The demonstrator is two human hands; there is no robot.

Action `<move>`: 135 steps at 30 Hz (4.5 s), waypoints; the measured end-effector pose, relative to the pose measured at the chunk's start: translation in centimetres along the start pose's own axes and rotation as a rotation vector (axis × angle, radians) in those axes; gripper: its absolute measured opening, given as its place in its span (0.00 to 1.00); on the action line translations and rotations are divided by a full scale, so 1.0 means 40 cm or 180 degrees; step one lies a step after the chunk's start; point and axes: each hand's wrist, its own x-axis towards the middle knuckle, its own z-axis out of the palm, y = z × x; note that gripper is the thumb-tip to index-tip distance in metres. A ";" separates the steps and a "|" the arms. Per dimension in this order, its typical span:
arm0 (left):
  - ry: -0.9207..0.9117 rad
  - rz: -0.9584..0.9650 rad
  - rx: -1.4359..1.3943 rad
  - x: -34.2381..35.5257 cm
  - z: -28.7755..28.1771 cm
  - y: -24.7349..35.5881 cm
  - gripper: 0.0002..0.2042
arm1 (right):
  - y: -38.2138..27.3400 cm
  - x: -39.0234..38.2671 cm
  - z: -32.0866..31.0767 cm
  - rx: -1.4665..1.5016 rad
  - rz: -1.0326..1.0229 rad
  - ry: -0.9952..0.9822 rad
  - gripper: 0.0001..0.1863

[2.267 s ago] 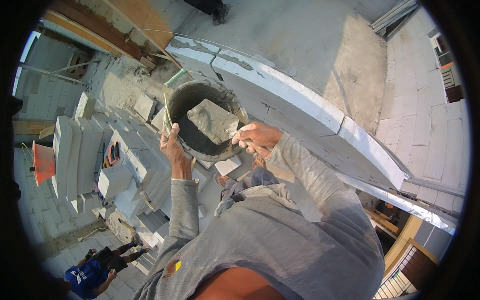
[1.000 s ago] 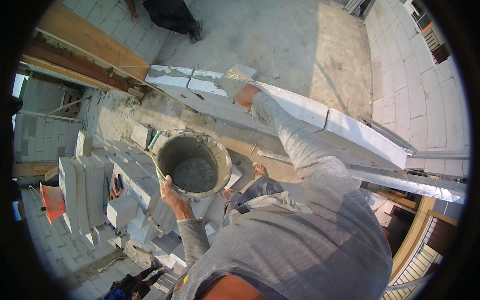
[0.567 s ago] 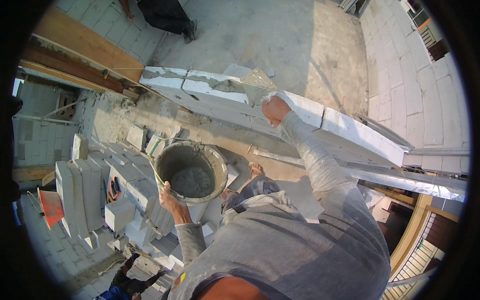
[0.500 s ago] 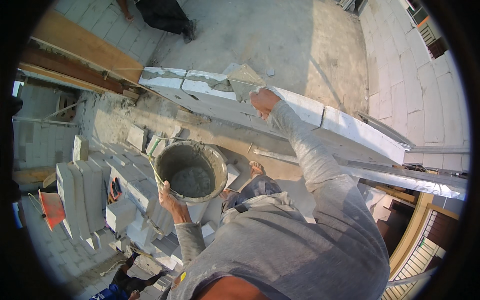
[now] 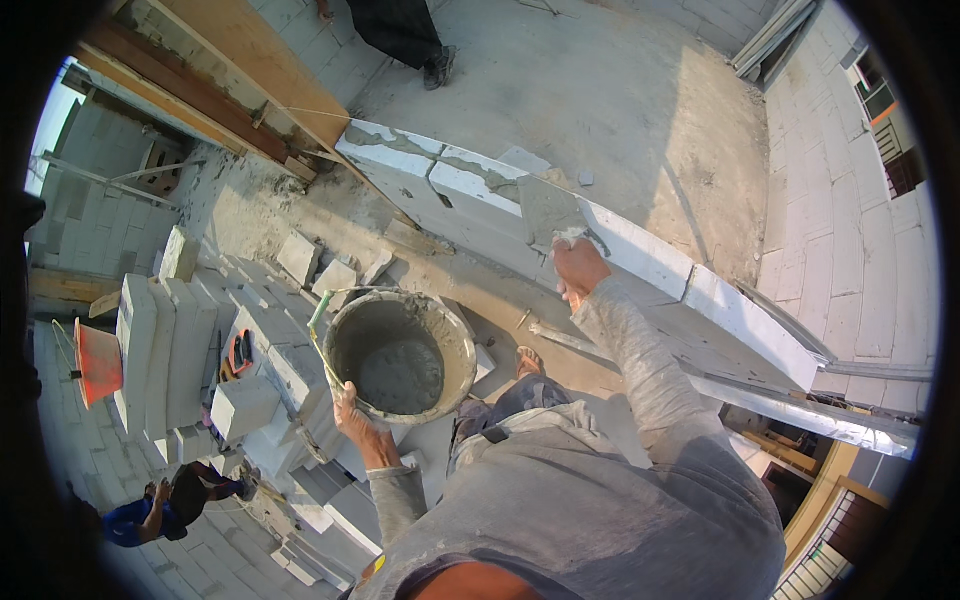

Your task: The person places white blocks along a rooftop edge, applies mortar with a trowel, and taps them into position with a hammer. The person also uses a wooden plank to align the blocks and continues adding mortar between joints.

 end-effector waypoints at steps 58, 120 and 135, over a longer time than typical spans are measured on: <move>-0.0835 -0.0028 0.0735 -0.051 0.103 -0.049 0.05 | 0.359 -0.219 -0.246 -0.0311 0.0859 0.0738 0.22; -0.0403 -0.0298 0.0918 0.046 -0.146 0.047 0.18 | 0.546 0.030 0.356 -0.1949 -0.0303 0.2111 0.20; -0.0037 -0.0043 0.0532 0.169 -0.407 0.161 0.27 | 0.114 0.023 0.353 0.4423 -0.0598 0.1126 0.21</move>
